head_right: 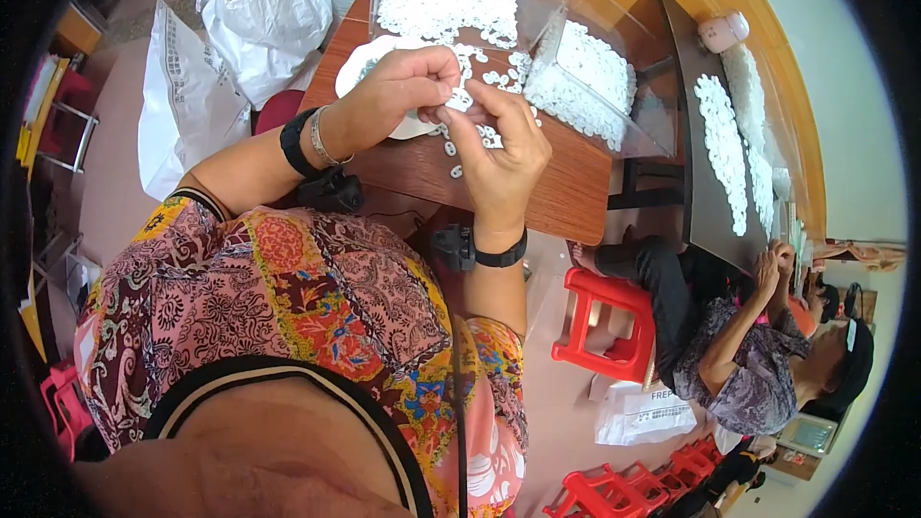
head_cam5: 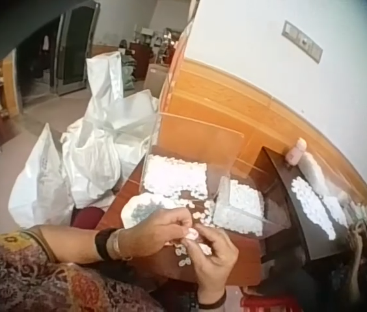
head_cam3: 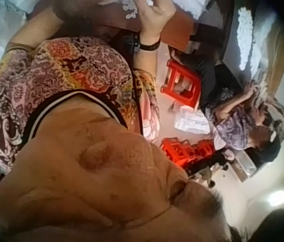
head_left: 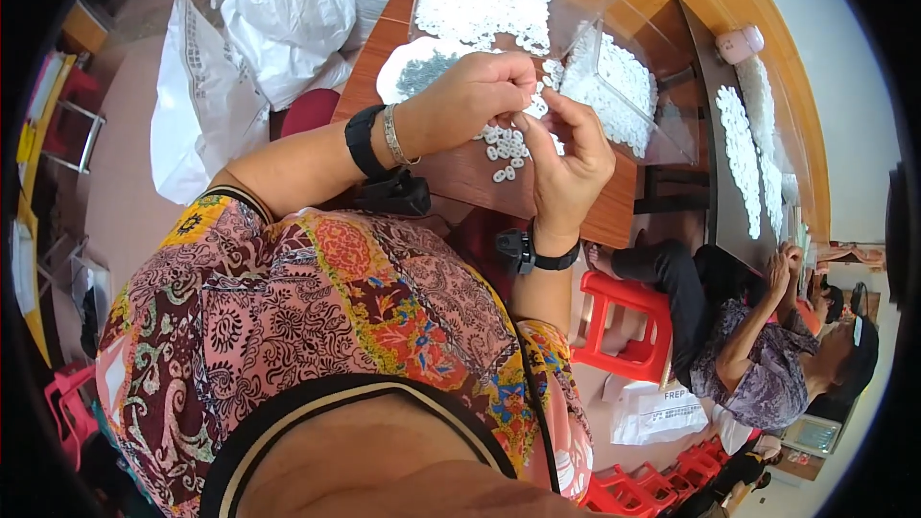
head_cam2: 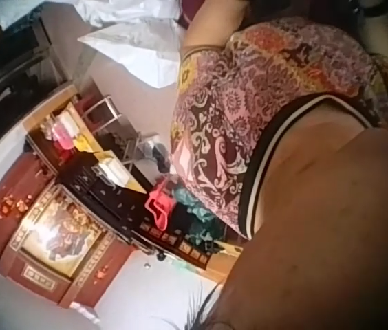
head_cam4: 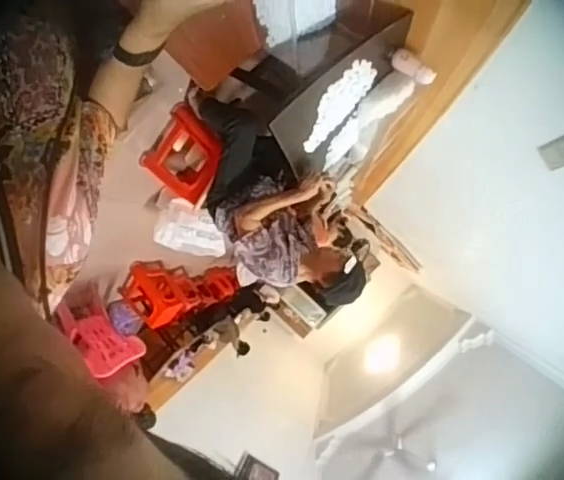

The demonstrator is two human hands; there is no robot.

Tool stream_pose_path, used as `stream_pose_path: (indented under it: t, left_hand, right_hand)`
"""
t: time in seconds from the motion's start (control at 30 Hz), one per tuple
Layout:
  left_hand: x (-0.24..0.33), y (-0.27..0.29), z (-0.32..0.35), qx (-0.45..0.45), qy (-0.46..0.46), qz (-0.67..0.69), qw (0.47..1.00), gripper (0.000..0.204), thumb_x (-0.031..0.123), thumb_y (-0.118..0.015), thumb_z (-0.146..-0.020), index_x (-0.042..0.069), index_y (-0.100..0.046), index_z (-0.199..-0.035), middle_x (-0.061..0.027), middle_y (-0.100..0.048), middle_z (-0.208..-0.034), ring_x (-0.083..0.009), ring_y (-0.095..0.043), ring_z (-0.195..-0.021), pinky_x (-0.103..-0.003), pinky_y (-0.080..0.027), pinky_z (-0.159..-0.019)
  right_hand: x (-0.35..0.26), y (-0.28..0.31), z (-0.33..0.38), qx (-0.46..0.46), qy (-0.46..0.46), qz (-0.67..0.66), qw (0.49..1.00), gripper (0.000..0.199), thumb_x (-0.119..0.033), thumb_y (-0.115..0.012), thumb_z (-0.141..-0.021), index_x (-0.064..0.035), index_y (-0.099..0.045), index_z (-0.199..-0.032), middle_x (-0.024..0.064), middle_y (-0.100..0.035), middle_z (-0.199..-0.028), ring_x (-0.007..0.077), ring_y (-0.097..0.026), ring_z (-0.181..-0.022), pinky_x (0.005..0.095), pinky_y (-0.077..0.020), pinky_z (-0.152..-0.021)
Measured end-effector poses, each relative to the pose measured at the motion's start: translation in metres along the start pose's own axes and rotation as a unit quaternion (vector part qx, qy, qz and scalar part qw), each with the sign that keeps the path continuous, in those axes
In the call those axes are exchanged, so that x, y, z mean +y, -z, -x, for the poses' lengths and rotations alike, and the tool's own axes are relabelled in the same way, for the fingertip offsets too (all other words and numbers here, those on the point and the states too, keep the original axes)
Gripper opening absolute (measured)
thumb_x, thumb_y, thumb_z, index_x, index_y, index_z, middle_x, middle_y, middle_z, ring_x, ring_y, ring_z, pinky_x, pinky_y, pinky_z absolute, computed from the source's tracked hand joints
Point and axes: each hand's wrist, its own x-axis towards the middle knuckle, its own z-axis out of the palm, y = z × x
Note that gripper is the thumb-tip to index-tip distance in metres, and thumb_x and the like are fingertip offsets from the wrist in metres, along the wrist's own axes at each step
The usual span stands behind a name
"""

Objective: Assembling small white plastic components by manually inserting metal pins into them.

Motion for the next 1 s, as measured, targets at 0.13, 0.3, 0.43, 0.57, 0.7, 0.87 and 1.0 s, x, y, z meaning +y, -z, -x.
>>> stream_pose_path:
  t: [0.13, 0.3, 0.43, 0.57, 0.7, 0.87, 1.0]
  left_hand:
    - [-0.006, 0.008, 0.0, 0.003, 0.014, 0.043, 0.999, 0.013, 0.017, -0.048, -0.087, 0.005, -0.049, -0.084, 0.0022, -0.049, -0.072, -0.0055, -0.048, -0.065, -0.021, -0.04, -0.06]
    - [-0.004, 0.008, -0.001, 0.003, 0.01, 0.041, 0.999, 0.014, 0.019, -0.048, -0.087, 0.005, -0.049, -0.084, 0.0023, -0.05, -0.071, -0.0057, -0.049, -0.065, -0.021, -0.04, -0.06]
    - [-0.008, 0.008, -0.002, -0.004, 0.017, 0.046, 0.999, 0.015, 0.02, -0.047, -0.088, 0.006, -0.049, -0.085, 0.0018, -0.05, -0.071, -0.0059, -0.049, -0.065, -0.021, -0.04, -0.06]
    - [-0.007, 0.012, -0.001, 0.008, 0.026, 0.05, 0.998, 0.016, 0.021, -0.046, -0.089, 0.006, -0.051, -0.088, 0.0011, -0.05, -0.071, -0.0066, -0.049, -0.064, -0.021, -0.04, -0.059]
    - [-0.008, 0.027, 0.003, 0.036, 0.029, 0.028, 0.999, 0.019, 0.021, -0.046, -0.09, 0.005, -0.054, -0.092, 0.0005, -0.052, -0.068, -0.0074, -0.049, -0.063, -0.021, -0.039, -0.058]
    - [-0.015, 0.044, 0.019, 0.065, 0.048, -0.007, 0.997, 0.017, 0.019, -0.046, -0.09, 0.005, -0.055, -0.088, 0.0008, -0.052, -0.069, -0.007, -0.049, -0.062, -0.02, -0.039, -0.058]
    - [-0.043, 0.069, 0.039, 0.092, 0.085, 0.016, 0.992, 0.016, 0.019, -0.046, -0.09, 0.006, -0.054, -0.085, 0.0017, -0.05, -0.067, -0.0069, -0.048, -0.061, -0.02, -0.038, -0.057]
  right_hand:
    - [0.004, -0.009, -0.002, 0.002, -0.017, -0.007, 1.0, 0.025, -0.002, -0.075, -0.067, 0.0008, -0.065, -0.09, 0.0065, -0.062, -0.077, 0.0122, -0.058, -0.065, 0.0235, -0.0458, -0.06]
    - [0.004, -0.008, -0.005, -0.008, 0.009, 0.03, 0.999, 0.021, -0.001, -0.073, -0.069, 0.0005, -0.064, -0.088, 0.007, -0.062, -0.075, 0.0124, -0.057, -0.064, 0.0235, -0.0453, -0.058]
    - [0.002, -0.008, -0.006, -0.004, 0.023, 0.043, 0.999, 0.02, -0.001, -0.073, -0.069, 0.0001, -0.065, -0.088, 0.0074, -0.061, -0.074, 0.013, -0.057, -0.063, 0.0236, -0.0448, -0.057]
    - [0.003, -0.003, -0.014, -0.016, 0.052, 0.066, 0.996, 0.02, -0.002, -0.073, -0.07, -0.0006, -0.065, -0.089, 0.0071, -0.061, -0.074, 0.0132, -0.057, -0.062, 0.0239, -0.0451, -0.057]
    - [0.031, 0.04, -0.066, 0.091, 0.117, 0.204, 0.968, 0.022, -0.006, -0.074, -0.071, -0.0013, -0.066, -0.091, 0.0079, -0.064, -0.076, 0.0155, -0.06, -0.064, 0.0272, -0.0478, -0.059]
    - [0.06, 0.084, -0.112, 0.121, 0.155, 0.432, 0.88, 0.031, -0.017, -0.069, -0.076, -0.0045, -0.065, -0.104, 0.0125, -0.064, -0.095, 0.0265, -0.061, -0.087, 0.0329, -0.0483, -0.076]
    - [0.065, 0.083, -0.057, 0.033, -0.033, 0.258, 0.965, 0.017, -0.013, -0.066, -0.079, 0.0, -0.068, -0.089, 0.011, -0.067, -0.081, 0.016, -0.061, -0.071, 0.0277, -0.0478, -0.068]
